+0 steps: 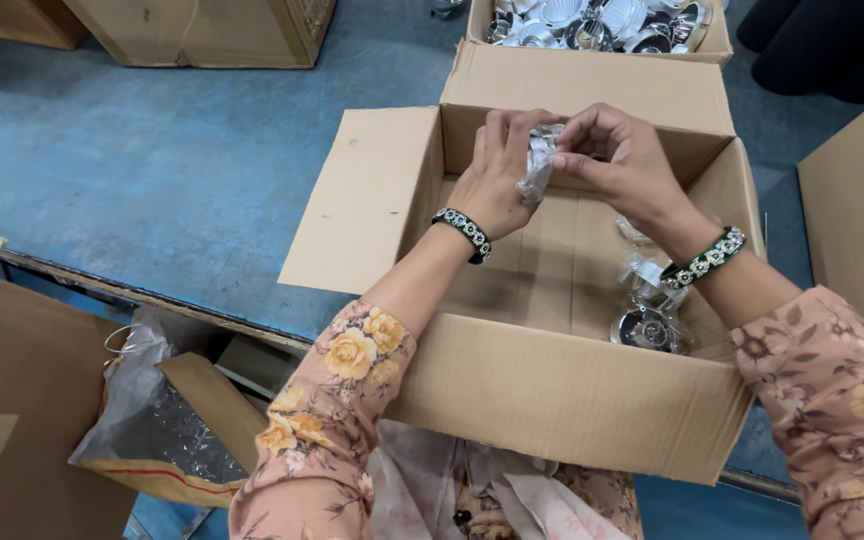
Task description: The person is packing light fixtures into a cardboard box by picking up individual metal fixture housings and placing them into divided compartments within the box.
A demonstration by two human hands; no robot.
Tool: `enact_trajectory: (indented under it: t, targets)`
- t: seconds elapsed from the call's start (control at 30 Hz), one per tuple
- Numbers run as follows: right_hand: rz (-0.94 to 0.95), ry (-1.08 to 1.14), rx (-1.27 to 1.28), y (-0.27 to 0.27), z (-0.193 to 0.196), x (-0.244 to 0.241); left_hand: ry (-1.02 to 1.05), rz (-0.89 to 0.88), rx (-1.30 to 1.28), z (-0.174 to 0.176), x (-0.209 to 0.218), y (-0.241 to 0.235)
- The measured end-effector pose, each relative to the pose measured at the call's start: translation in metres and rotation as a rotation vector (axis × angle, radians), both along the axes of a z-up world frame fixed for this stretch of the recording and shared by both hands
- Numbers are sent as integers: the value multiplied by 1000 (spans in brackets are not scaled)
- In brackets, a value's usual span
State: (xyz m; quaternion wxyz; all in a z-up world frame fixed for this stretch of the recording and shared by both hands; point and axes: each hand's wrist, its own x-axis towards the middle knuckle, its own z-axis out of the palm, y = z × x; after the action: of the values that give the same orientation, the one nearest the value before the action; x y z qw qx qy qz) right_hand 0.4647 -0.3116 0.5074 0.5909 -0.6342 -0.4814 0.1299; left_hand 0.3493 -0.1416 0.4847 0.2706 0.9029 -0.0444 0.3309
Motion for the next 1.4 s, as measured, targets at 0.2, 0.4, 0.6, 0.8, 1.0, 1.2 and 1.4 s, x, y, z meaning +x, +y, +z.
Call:
enact_trajectory:
  t: [0.2, 0.4, 0.6, 0.8, 1.0, 1.2, 1.4]
  targets:
    - [-5, 56, 79, -3, 5, -11, 14, 41, -76, 9, -4, -1]
    - [44, 66, 164, -3, 12, -19, -35, -69, -242, 17, -9, 1]
    - [33, 28, 171, 0, 12, -18, -22, -77, -371, 17, -1, 5]
    - [-19, 13, 68, 2, 13, -19, -113, 6, -117, 20, -9, 5]
    - [0, -8, -97, -2, 12, -7, -73, 42, -8, 24, -12, 1]
    - [-167, -418, -276, -3, 21, -14, 10, 50, -8, 18, -9, 4]
    - [-175, -703, -173, -4, 23, -18, 41, -123, -217, 4, 4, 13]
